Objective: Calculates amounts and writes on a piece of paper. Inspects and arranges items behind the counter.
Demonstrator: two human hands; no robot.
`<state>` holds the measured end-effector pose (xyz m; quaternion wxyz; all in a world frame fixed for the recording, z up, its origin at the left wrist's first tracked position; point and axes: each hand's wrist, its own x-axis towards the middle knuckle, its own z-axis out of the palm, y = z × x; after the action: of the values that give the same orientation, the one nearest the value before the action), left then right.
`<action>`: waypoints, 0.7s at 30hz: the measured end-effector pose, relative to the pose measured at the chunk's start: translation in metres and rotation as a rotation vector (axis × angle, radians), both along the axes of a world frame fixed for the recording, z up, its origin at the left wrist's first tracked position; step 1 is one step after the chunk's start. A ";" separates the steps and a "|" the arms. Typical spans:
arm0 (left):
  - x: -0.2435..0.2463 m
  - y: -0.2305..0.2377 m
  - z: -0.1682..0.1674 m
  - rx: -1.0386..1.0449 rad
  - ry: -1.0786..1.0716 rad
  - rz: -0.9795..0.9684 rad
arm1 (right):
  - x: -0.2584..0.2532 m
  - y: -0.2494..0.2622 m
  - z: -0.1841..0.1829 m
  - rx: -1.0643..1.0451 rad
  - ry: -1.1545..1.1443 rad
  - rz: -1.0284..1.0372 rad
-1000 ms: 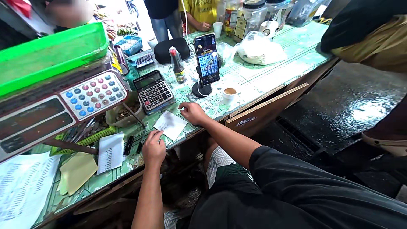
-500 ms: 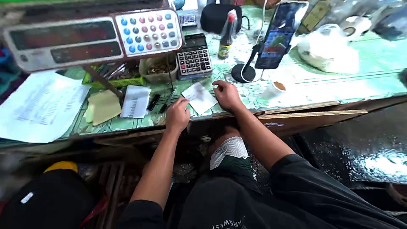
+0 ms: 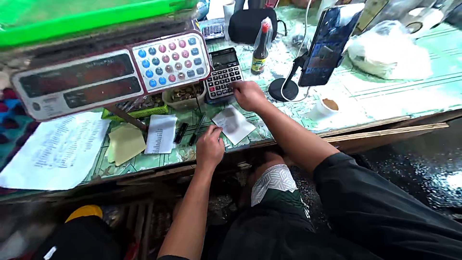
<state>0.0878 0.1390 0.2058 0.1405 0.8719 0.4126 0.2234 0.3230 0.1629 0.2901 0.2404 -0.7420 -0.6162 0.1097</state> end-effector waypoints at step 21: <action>-0.001 -0.002 -0.003 0.050 -0.016 -0.014 | -0.009 -0.026 -0.015 -0.110 -0.078 -0.155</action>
<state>0.0870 0.1374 0.2030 0.1234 0.8761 0.3995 0.2398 0.3142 0.1367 0.2749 0.1829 -0.8032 -0.5589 0.0954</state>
